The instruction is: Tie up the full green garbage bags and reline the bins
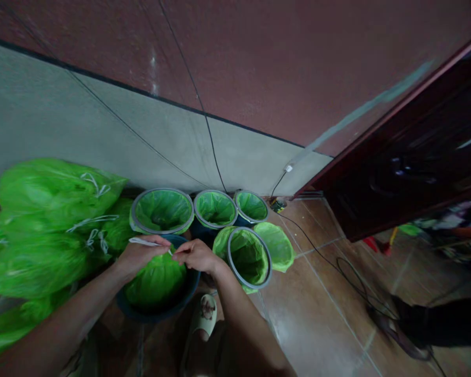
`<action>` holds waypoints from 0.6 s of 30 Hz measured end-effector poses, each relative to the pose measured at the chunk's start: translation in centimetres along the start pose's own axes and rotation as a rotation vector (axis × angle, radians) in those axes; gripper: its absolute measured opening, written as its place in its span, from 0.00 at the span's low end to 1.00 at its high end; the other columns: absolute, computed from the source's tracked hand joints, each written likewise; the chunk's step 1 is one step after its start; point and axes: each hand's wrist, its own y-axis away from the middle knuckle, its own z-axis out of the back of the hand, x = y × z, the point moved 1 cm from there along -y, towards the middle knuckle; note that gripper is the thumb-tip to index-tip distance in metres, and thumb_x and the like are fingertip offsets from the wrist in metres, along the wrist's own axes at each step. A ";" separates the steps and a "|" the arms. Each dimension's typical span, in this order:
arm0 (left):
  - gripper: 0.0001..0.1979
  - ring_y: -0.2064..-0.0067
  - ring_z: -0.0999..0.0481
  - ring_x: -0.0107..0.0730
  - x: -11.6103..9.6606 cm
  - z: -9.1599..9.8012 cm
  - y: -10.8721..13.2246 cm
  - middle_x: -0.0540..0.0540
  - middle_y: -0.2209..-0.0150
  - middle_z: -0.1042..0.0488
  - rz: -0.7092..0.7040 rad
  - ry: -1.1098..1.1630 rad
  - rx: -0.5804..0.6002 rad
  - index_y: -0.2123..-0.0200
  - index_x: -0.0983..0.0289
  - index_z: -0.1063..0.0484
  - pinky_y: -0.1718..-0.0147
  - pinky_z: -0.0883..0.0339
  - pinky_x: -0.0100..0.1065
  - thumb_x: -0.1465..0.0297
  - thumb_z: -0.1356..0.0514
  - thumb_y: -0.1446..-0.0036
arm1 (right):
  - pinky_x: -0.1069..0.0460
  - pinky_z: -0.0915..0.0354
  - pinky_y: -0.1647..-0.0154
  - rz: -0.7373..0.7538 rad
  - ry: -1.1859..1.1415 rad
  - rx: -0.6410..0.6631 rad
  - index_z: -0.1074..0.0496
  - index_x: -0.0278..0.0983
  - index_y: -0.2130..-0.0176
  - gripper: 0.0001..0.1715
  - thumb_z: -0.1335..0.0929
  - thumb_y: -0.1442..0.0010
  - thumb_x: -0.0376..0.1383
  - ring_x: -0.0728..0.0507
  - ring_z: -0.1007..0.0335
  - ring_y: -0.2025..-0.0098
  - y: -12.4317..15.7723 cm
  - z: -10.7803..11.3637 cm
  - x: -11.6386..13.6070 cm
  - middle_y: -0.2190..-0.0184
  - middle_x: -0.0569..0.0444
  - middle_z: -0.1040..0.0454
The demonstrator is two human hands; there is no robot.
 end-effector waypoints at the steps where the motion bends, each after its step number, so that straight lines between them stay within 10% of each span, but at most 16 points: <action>1: 0.14 0.70 0.25 0.34 0.0 0.1 -0.1 0.52 0.74 0.21 -0.050 -0.073 0.007 0.73 0.63 0.22 0.67 0.33 0.33 0.59 0.32 0.62 | 0.58 0.44 0.80 -0.019 0.030 -0.007 0.20 0.35 0.69 0.05 0.27 0.44 0.36 0.54 0.41 0.81 0.1 0.1 0.0 0.80 0.61 0.30; 12: 0.12 0.61 0.20 0.38 0.8 -1.0 0.3 0.54 0.63 0.18 -0.513 -0.333 -0.055 0.65 0.60 0.21 0.58 0.29 0.34 0.62 0.42 0.46 | 0.58 0.43 0.77 0.066 -0.017 -0.164 0.22 0.37 0.68 0.09 0.33 0.39 0.30 0.54 0.43 0.81 -0.4 -0.5 0.9 0.76 0.61 0.29; 18: 0.14 0.63 0.20 0.37 1.2 -1.8 0.7 0.53 0.65 0.18 -0.388 -0.209 -0.124 0.64 0.61 0.22 0.62 0.28 0.32 0.59 0.39 0.48 | 0.59 0.47 0.81 -0.033 -0.246 -0.077 0.25 0.35 0.70 0.09 0.32 0.38 0.30 0.56 0.46 0.83 0.1 -0.8 1.4 0.77 0.61 0.28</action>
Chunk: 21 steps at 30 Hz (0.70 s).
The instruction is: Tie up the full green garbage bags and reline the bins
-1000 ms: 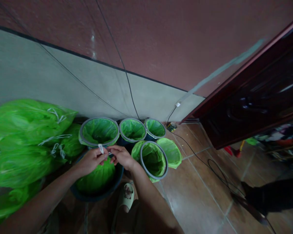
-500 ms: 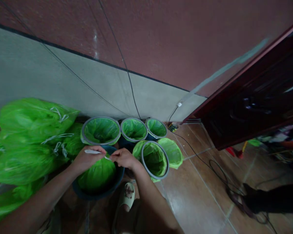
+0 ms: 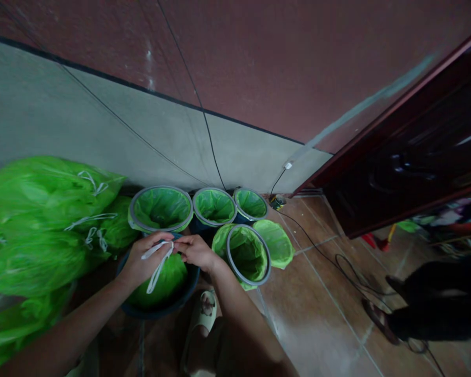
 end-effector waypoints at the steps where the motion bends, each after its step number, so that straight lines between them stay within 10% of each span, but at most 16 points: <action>1: 0.14 0.64 0.20 0.37 -0.2 0.0 0.0 0.53 0.66 0.18 0.030 0.013 -0.004 0.66 0.61 0.22 0.63 0.28 0.32 0.58 0.39 0.50 | 0.59 0.48 0.82 -0.019 -0.032 -0.004 0.25 0.34 0.70 0.08 0.31 0.39 0.31 0.56 0.46 0.83 0.0 0.0 0.0 0.77 0.61 0.28; 8: 0.16 0.69 0.22 0.38 -0.2 0.7 -0.8 0.54 0.72 0.19 0.282 0.062 0.223 0.67 0.64 0.21 0.68 0.30 0.34 0.58 0.39 0.51 | 0.57 0.38 0.74 0.077 0.329 -0.151 0.20 0.35 0.67 0.06 0.30 0.40 0.32 0.51 0.32 0.75 -0.1 0.2 -0.1 0.74 0.57 0.23; 17: 0.16 0.59 0.20 0.44 3.7 2.0 -1.1 0.61 0.63 0.18 0.126 -0.733 0.407 0.68 0.63 0.22 0.61 0.35 0.37 0.71 0.51 0.40 | 0.48 0.33 0.47 -0.035 1.102 -0.239 0.20 0.35 0.55 0.16 0.35 0.36 0.33 0.38 0.23 0.50 0.1 1.6 -0.5 0.54 0.43 0.19; 21: 0.16 0.58 0.20 0.42 3.8 1.6 -0.8 0.59 0.61 0.18 0.136 -0.724 0.390 0.66 0.62 0.22 0.59 0.35 0.36 0.72 0.50 0.41 | 0.48 0.34 0.42 0.105 1.060 -0.146 0.35 0.37 0.34 0.40 0.30 0.45 0.29 0.41 0.29 0.42 0.1 0.9 -1.8 0.40 0.44 0.28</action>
